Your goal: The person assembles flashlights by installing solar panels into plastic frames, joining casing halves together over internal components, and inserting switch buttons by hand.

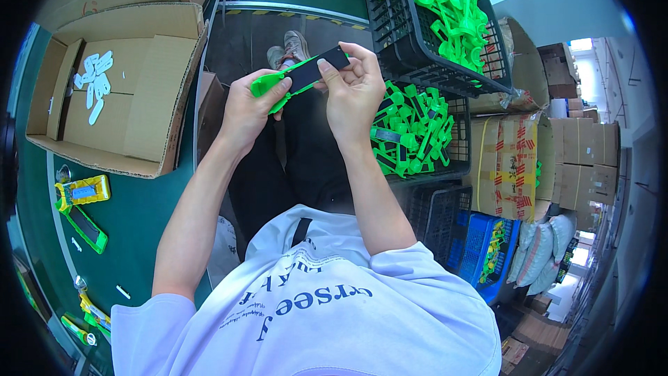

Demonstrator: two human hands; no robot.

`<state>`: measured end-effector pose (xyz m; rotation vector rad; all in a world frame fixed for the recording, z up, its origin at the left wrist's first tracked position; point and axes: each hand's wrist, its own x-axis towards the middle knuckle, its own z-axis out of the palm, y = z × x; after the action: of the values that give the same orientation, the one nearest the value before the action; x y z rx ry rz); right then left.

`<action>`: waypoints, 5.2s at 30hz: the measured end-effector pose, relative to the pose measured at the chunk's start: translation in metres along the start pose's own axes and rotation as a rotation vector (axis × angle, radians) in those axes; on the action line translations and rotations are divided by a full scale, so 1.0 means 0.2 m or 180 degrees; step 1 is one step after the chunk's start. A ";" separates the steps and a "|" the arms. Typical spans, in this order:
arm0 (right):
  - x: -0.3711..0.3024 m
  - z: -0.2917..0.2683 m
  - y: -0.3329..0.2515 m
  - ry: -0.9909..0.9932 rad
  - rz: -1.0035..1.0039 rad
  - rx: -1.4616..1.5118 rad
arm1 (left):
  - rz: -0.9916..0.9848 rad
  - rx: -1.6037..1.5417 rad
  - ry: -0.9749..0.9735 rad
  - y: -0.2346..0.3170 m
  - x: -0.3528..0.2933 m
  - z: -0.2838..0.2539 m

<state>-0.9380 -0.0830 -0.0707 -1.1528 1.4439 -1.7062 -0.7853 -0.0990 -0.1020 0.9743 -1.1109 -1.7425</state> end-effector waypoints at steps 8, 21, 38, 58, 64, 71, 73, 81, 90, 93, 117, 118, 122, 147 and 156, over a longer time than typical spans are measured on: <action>0.02 -0.02 -0.01 0.0110 0.0049 0.0078 | 0.0075 -0.0418 -0.0097 -0.02 0.01 -0.01; 0.01 -0.01 -0.01 -0.0076 -0.0079 0.0135 | 0.0072 -0.0627 -0.0031 -0.03 0.01 -0.02; -0.02 -0.01 -0.03 0.0269 -0.0345 -0.0115 | -0.0119 -0.1026 -0.0086 -0.02 0.01 -0.01; -0.11 0.05 0.03 0.0459 -0.1320 -0.2194 | -0.0323 -0.1749 -0.0295 -0.06 0.00 -0.04; -0.11 0.04 0.04 0.0526 -0.1198 -0.1789 | -0.0490 -0.1703 -0.0284 -0.07 0.00 -0.03; -0.12 0.05 0.02 0.0488 -0.2069 -0.1684 | -0.0538 -0.1919 -0.0153 -0.05 0.00 -0.03; -0.12 0.06 0.02 0.0563 -0.1809 -0.1484 | -0.0541 -0.1924 -0.0238 -0.05 0.00 -0.03; -0.12 0.08 0.00 0.0399 -0.1744 -0.1635 | -0.0534 -0.1933 -0.0199 -0.05 0.00 -0.04; -0.06 0.07 -0.01 0.0214 -0.1533 -0.2349 | -0.0490 -0.1855 -0.0017 -0.03 0.00 -0.05; -0.03 0.02 0.05 0.0164 -0.0912 -0.2417 | -0.0367 -0.1819 -0.0078 -0.03 -0.01 -0.04; 0.10 -0.20 -0.18 -0.0941 0.0323 -0.2871 | -0.0249 0.0324 0.0296 0.01 0.01 -0.05; 0.10 -0.20 -0.19 -0.0975 0.0278 -0.2877 | -0.0154 0.0322 0.0354 0.01 0.01 -0.03; 0.11 -0.23 -0.18 -0.1009 0.0216 -0.2868 | -0.0027 0.0347 0.0440 0.01 0.00 -0.01; -0.14 -0.55 -0.25 -0.1012 -0.0315 -0.2837 | -0.0264 0.1233 -0.0266 0.00 -0.03 0.00; -0.46 -1.22 -0.12 -0.0735 0.1570 -0.4413 | 0.0482 0.3000 -0.0157 -0.07 0.00 0.06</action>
<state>-1.1158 0.1087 -0.0732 -1.3195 2.5065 -0.0427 -0.7997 -0.0909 -0.1121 1.3299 -2.0475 -1.0834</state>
